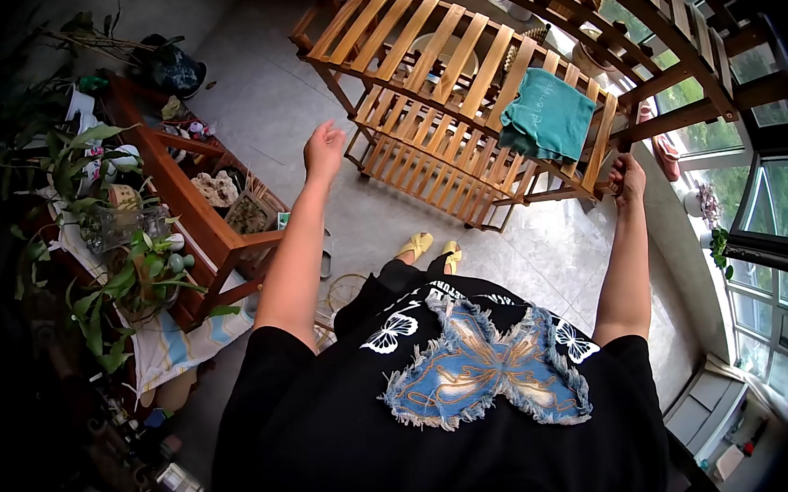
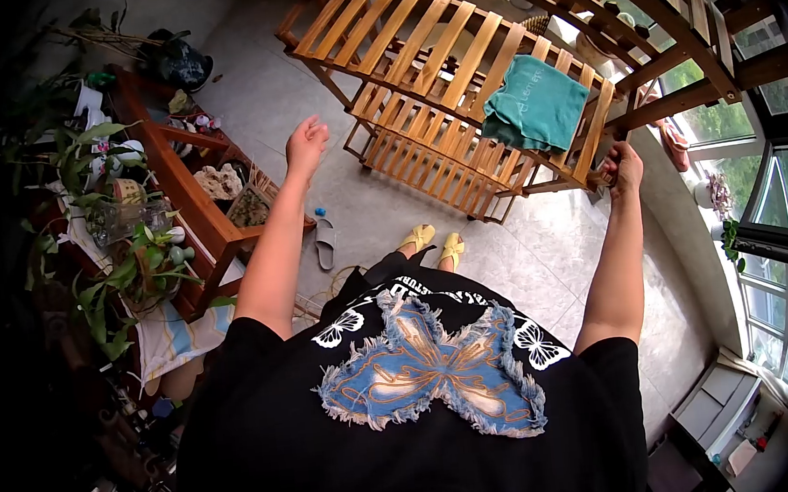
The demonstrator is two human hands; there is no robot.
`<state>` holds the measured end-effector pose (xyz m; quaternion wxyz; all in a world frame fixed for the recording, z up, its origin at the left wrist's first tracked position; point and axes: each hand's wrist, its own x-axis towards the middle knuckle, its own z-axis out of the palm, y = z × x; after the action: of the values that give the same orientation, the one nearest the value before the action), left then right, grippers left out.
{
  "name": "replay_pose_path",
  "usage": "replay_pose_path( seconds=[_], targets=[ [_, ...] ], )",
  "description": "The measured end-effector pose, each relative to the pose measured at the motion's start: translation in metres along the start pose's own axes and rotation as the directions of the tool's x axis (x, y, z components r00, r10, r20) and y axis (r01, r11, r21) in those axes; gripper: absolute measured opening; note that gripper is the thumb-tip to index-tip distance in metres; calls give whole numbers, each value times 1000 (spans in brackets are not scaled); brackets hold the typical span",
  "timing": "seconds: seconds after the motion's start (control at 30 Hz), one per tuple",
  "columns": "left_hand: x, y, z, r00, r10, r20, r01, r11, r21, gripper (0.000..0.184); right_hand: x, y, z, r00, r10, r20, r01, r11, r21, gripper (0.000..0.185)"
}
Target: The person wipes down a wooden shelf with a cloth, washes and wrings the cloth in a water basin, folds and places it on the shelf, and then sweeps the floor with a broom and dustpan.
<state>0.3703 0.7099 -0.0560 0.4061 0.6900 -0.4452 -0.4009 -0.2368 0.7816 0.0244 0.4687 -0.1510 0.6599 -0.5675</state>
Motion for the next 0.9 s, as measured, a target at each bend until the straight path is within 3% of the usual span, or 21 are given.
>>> replay_pose_path(
  seconds=[0.07,0.2,0.27,0.47,0.67,0.9],
  targets=[
    [16,1,3,1000,-6,-11,6,999,35,70,4,0,-14,1000,-5,-2,5,1000,3,14],
    [47,31,18,998,-41,56,41,999,13,81,5,1,-24,1000,9,-21,-9,1000,2,14],
    [38,72,28,981,-120,155,151,966,-208,87,3,3,-40,999,18,-51,-16,1000,24,16],
    [48,88,60,937,-17,350,161,908,-386,87,-15,12,-63,995,-34,-89,38,998,45,17],
    [47,104,83,907,-14,420,183,912,-366,77,-49,18,-71,980,-74,-183,94,990,106,15],
    [65,122,108,861,-33,507,215,928,-305,78,-67,27,-76,944,-81,-320,130,982,136,12]
  ],
)
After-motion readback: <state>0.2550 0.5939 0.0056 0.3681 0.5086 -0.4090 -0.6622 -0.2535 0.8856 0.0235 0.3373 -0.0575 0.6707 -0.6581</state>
